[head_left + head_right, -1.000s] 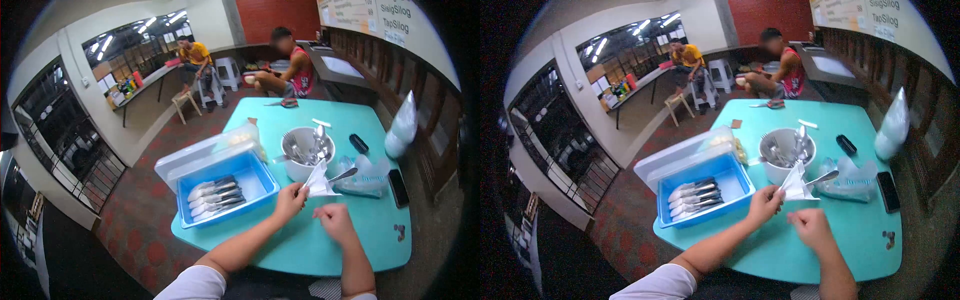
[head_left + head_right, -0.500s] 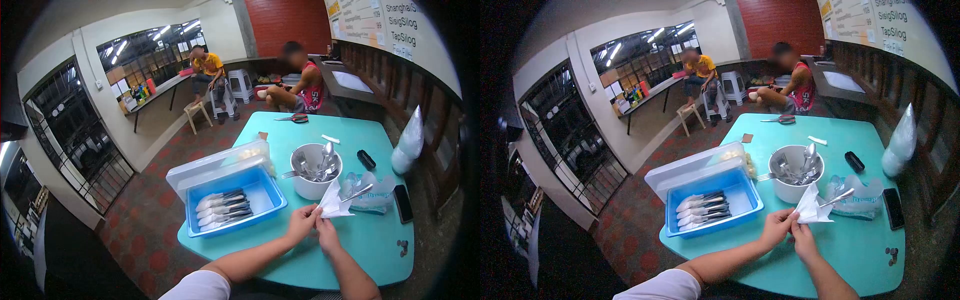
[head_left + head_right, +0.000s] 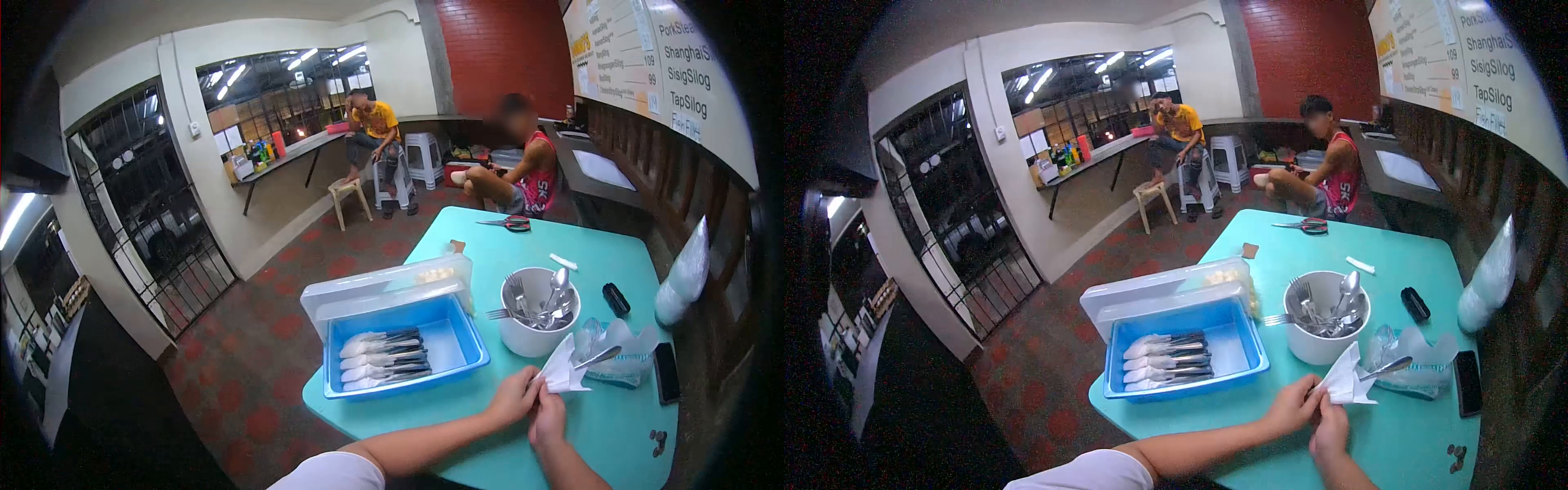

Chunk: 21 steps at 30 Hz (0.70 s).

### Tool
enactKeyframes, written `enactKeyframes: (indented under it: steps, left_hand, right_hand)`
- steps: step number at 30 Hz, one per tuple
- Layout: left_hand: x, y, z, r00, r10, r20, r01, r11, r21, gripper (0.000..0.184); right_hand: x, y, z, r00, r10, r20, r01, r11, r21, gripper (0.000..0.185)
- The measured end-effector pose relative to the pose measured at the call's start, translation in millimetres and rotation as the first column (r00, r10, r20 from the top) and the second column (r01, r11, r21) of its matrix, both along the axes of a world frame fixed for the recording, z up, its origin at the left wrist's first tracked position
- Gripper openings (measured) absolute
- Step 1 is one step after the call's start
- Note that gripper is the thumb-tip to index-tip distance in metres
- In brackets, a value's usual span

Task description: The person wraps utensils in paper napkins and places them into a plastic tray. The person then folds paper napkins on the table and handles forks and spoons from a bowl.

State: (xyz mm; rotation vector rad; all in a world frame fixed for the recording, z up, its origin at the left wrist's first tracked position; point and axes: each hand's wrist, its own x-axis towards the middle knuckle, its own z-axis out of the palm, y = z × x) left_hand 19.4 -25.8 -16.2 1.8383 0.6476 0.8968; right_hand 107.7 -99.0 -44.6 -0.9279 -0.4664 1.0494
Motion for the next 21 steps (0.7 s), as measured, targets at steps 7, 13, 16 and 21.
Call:
enactKeyframes:
  steps: [7, 13, 16, 21]
  left_hand:
    - [-7, 1, 15, 0.999, -0.023, 0.044, 0.019, 0.996, 0.083, 0.023]
    - [-5, -2, 13, 0.983, -0.068, 0.171, 0.064, 0.998, 0.027, 0.019]
    - [-11, -4, 23, 0.984, -0.078, 0.159, 0.077, 0.997, 0.011, 0.016]
    - [-16, -5, 26, 0.981, -0.113, 0.160, 0.101, 0.991, 0.083, 0.015]
  right_hand:
    - [-1, -6, 4, 0.998, -0.030, 0.057, 0.029, 0.999, 0.026, 0.036]
    - [2, -7, 10, 0.990, -0.066, 0.122, 0.072, 0.996, -0.048, 0.033]
    - [-4, -9, 21, 0.993, -0.069, 0.091, 0.070, 0.998, -0.004, 0.035]
    - [3, -11, 14, 0.999, 0.042, -0.006, -0.041, 0.992, 0.115, 0.040]
